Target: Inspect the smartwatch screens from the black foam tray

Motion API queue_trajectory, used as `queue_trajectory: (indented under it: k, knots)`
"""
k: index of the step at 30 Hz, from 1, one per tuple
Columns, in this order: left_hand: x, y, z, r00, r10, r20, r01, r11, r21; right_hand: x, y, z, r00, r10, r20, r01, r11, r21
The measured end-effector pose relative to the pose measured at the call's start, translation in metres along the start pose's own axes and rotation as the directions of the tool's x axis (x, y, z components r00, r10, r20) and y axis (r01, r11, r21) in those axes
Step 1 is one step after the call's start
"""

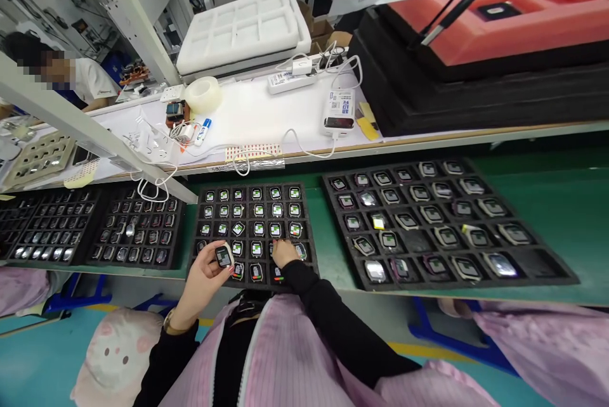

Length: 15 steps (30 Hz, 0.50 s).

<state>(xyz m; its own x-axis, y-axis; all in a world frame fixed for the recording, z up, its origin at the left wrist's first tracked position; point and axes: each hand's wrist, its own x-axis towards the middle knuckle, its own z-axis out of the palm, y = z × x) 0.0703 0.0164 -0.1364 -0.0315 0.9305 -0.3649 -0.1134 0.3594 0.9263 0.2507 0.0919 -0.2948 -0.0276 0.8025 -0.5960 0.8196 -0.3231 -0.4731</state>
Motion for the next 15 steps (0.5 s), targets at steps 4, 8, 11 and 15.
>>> queue_trajectory:
  k: [4,8,11,15]
  knots:
    - [0.003,-0.001,0.004,1.0,0.031,0.001,-0.031,0.999,0.032,-0.002,-0.001,0.0,1.0,0.0,0.011,-0.001,0.992,0.129]
    - [0.005,0.003,0.007,0.999,0.051,0.005,-0.051,0.997,0.05,-0.01,-0.001,-0.01,0.999,-0.013,0.046,-0.004,0.935,0.354]
    - [0.006,0.011,0.01,0.994,0.086,0.067,-0.089,0.995,0.054,-0.028,-0.006,-0.029,0.994,-0.059,0.091,0.002,0.846,0.533]
    - [0.007,0.025,0.019,0.98,0.114,0.161,-0.122,0.992,0.042,-0.067,-0.018,-0.068,0.939,-0.326,0.113,0.064,0.486,0.872]
